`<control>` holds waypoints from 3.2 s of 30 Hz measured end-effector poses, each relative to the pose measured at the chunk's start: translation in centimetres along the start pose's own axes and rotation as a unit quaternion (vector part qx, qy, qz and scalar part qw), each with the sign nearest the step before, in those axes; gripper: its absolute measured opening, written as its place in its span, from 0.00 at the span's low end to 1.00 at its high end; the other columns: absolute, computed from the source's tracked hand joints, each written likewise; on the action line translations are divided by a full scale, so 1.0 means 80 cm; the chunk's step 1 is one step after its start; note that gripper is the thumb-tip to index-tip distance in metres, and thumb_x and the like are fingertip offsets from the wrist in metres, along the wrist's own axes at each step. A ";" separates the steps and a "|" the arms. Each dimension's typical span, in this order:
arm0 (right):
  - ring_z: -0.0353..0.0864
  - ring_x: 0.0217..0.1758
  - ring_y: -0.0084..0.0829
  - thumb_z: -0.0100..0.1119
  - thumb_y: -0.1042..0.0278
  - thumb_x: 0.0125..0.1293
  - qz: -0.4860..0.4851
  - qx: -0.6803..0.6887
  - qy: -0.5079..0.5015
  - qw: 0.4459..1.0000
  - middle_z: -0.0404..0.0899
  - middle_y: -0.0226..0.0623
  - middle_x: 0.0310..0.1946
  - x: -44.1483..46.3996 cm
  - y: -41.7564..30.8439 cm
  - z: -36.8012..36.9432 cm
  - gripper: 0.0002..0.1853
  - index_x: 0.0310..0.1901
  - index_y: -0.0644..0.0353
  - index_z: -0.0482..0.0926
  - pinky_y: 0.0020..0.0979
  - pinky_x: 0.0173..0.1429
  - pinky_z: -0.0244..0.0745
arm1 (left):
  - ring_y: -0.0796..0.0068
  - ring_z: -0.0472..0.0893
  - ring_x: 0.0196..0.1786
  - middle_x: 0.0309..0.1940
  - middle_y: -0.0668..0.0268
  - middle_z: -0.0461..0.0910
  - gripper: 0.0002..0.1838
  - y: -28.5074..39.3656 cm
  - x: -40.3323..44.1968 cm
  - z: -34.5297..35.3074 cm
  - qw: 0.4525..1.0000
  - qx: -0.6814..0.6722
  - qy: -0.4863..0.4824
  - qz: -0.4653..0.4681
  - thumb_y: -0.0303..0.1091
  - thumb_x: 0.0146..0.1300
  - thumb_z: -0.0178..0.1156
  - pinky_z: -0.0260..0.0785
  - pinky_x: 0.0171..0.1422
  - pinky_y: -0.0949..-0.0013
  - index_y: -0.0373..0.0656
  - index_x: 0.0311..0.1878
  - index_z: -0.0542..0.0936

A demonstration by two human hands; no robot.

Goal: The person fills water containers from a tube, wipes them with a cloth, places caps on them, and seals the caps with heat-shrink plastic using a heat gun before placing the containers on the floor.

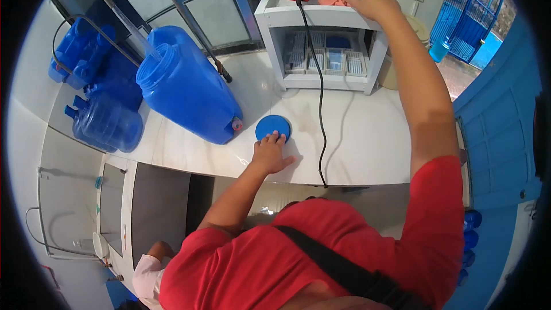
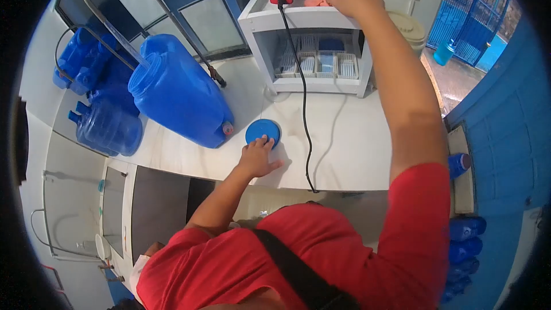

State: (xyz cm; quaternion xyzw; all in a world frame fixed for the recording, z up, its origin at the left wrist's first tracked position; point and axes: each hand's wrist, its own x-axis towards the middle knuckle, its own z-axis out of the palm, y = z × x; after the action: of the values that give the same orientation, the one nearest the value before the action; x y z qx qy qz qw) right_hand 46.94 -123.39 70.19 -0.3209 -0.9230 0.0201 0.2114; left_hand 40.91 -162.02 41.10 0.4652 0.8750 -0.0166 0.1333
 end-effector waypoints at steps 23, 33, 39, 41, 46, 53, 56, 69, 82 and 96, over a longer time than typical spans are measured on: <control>0.80 0.52 0.22 0.50 0.60 0.77 0.033 0.694 0.053 0.717 0.80 0.29 0.54 -0.186 0.014 -0.007 0.21 0.67 0.59 0.72 0.29 0.55 0.75 | 0.47 0.73 0.64 0.61 0.50 0.73 0.53 -0.047 0.022 0.012 0.962 -0.155 0.222 -0.045 0.54 0.37 0.78 0.60 0.70 0.46 0.39 0.67 0.68; 0.79 0.61 0.41 0.53 0.73 0.70 -0.150 0.518 -0.026 0.842 0.78 0.44 0.56 -0.295 -0.091 0.129 0.19 0.62 0.61 0.75 0.41 0.63 0.75 | 0.55 0.69 0.73 0.68 0.50 0.69 0.51 -0.019 -0.008 -0.107 0.839 -0.442 0.213 0.234 0.49 0.46 0.77 0.58 0.78 0.56 0.39 0.71 0.64; 0.73 0.67 0.49 0.59 0.67 0.69 -0.296 0.448 0.037 0.843 0.72 0.48 0.65 -0.310 -0.167 0.131 0.21 0.63 0.59 0.75 0.43 0.68 0.71 | 0.61 0.66 0.75 0.71 0.61 0.69 0.37 0.082 -0.019 -0.115 0.271 -0.930 0.160 0.188 0.66 0.70 0.45 0.54 0.81 0.54 0.49 0.72 0.66; 0.74 0.66 0.49 0.59 0.68 0.69 -0.297 0.455 0.024 0.839 0.73 0.48 0.64 -0.295 -0.159 0.139 0.20 0.62 0.59 0.76 0.42 0.68 0.72 | 0.59 0.67 0.74 0.70 0.60 0.69 0.37 0.083 -0.029 -0.131 0.234 -0.941 0.164 0.182 0.67 0.70 0.43 0.55 0.81 0.53 0.50 0.71 0.67; 0.76 0.66 0.43 0.52 0.81 0.65 -0.387 0.445 0.093 0.803 0.78 0.41 0.61 -0.328 -0.199 0.093 0.20 0.58 0.59 0.80 0.39 0.67 0.73 | 0.54 0.71 0.71 0.67 0.59 0.72 0.32 0.047 -0.023 -0.141 0.290 -0.910 0.130 0.265 0.66 0.72 0.42 0.62 0.76 0.48 0.56 0.68 0.72; 0.73 0.71 0.48 0.48 0.80 0.66 -0.367 0.480 0.032 0.796 0.74 0.41 0.68 -0.302 -0.175 0.084 0.24 0.62 0.55 0.80 0.41 0.73 0.69 | 0.40 0.64 0.74 0.74 0.51 0.64 0.41 0.047 -0.035 -0.189 0.250 -0.923 0.153 0.250 0.71 0.68 0.41 0.60 0.76 0.39 0.51 0.72 0.67; 0.73 0.70 0.49 0.49 0.80 0.65 -0.410 0.428 0.084 0.801 0.75 0.42 0.67 -0.288 -0.187 0.061 0.24 0.61 0.56 0.79 0.41 0.72 0.71 | 0.52 0.68 0.73 0.72 0.56 0.68 0.39 0.076 -0.041 -0.179 0.255 -0.937 0.131 0.201 0.68 0.70 0.43 0.60 0.77 0.49 0.50 0.74 0.67; 0.83 0.50 0.48 0.62 0.62 0.63 -0.199 0.270 0.200 0.920 0.83 0.52 0.42 -0.027 -0.016 0.002 0.19 0.50 0.69 0.78 0.47 0.60 0.74 | 0.58 0.64 0.71 0.69 0.52 0.62 0.49 -0.080 -0.006 0.028 0.766 -0.511 0.378 0.094 0.44 0.55 0.74 0.52 0.78 0.56 0.40 0.74 0.56; 0.81 0.56 0.42 0.57 0.73 0.67 0.008 0.338 0.079 0.938 0.81 0.40 0.50 -0.434 0.062 0.132 0.12 0.52 0.58 0.81 0.39 0.62 0.75 | 0.45 0.61 0.76 0.73 0.45 0.63 0.37 -0.070 -0.033 0.039 0.955 -0.170 0.202 0.135 0.40 0.61 0.70 0.48 0.80 0.43 0.37 0.70 0.67; 0.87 0.48 0.50 0.58 0.68 0.55 0.694 0.153 -0.329 0.621 0.87 0.52 0.45 -1.239 0.043 0.351 0.15 0.43 0.61 0.88 0.49 0.50 0.81 | 0.55 0.74 0.65 0.63 0.51 0.73 0.23 0.165 0.032 -0.083 0.827 -0.295 0.164 0.450 0.33 0.72 0.60 0.65 0.71 0.55 0.32 0.65 0.69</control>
State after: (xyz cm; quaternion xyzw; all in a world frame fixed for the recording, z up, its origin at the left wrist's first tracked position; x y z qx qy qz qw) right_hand 107.47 -177.46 6.68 -0.8013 -0.4172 0.4060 -0.1377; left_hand 48.91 -151.44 48.13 0.7420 0.5405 0.3807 0.1111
